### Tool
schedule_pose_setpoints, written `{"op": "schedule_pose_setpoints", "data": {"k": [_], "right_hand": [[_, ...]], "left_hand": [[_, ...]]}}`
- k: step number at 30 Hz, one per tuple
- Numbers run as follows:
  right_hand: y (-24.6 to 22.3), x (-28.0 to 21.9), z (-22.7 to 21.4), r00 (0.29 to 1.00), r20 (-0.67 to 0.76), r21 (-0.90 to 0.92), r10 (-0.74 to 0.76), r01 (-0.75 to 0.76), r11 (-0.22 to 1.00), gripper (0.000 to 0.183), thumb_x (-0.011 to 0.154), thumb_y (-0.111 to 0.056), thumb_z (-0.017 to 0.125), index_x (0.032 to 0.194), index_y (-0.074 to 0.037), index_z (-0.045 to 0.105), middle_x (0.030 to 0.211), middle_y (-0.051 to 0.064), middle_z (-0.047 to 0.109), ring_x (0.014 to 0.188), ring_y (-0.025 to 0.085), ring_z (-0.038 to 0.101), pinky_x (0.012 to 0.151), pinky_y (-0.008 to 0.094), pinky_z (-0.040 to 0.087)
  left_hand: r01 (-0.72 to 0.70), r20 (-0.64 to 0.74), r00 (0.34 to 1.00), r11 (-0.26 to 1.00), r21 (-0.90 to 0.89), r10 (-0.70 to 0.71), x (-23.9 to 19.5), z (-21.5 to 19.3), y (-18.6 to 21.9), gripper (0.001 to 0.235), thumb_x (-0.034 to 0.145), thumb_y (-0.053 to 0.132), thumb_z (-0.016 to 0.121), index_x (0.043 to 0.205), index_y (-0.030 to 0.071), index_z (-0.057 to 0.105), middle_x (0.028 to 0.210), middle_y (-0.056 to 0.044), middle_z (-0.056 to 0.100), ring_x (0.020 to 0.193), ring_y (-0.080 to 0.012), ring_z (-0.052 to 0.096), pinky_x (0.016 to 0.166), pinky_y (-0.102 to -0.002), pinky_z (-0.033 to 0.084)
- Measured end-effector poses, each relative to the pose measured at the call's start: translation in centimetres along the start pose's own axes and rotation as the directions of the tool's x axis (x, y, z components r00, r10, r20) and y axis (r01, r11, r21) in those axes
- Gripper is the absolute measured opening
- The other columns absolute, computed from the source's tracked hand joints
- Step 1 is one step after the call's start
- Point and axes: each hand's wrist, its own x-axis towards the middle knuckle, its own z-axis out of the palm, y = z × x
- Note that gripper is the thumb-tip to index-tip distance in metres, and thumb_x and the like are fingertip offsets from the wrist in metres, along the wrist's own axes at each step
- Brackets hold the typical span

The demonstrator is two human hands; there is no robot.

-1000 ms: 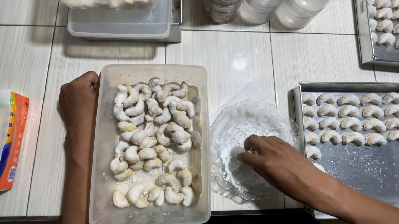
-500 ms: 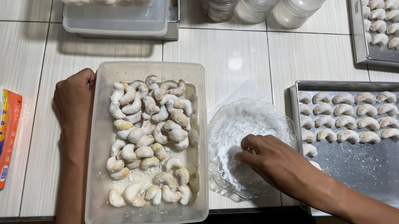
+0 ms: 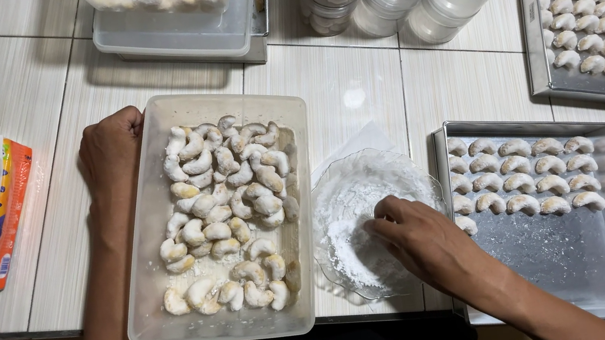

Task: Coating crescent-shaped cookies with powdered sugar and arranging them on a tray

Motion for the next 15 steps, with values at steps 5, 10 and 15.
{"op": "schedule_pose_setpoints", "data": {"k": [5,10,15], "right_hand": [[-1.5,-0.4,-1.0,0.998,0.004,0.208,-0.068,0.066,0.976,0.007,0.089,0.0,0.057,0.091,-0.006,0.058,0.091,0.009,0.059,0.074,0.03,0.055,0.064,0.04,0.042],[-0.5,-1.1,-0.8,0.998,0.014,0.209,-0.06,0.056,0.976,0.012,0.092,-0.001,0.058,0.099,-0.006,0.066,0.091,0.008,0.061,0.073,0.027,0.058,0.062,0.039,0.044],[-1.3,-1.2,-1.6,0.997,0.064,0.317,-0.044,0.021,0.948,0.012,0.091,0.002,0.054,0.093,-0.006,0.064,0.091,0.007,0.063,0.075,0.023,0.059,0.065,0.035,0.045]], "left_hand": [[-0.001,-0.003,1.0,1.0,0.005,0.001,0.2,0.4,-0.4,0.018,0.086,0.005,0.044,0.074,0.013,0.034,0.07,-0.007,0.025,0.077,-0.0219,0.019,0.052,-0.047,0.025],[-0.025,-0.019,1.0,1.0,-0.011,0.024,0.2,0.5,-0.5,0.017,0.085,0.005,0.045,0.073,0.013,0.035,0.07,-0.007,0.024,0.076,-0.0215,0.019,0.052,-0.047,0.024],[-0.004,-0.005,1.0,1.0,0.005,0.004,0.2,0.5,-0.5,0.017,0.087,0.006,0.044,0.075,0.013,0.035,0.069,-0.008,0.027,0.074,-0.0246,0.02,0.052,-0.048,0.026]]}}
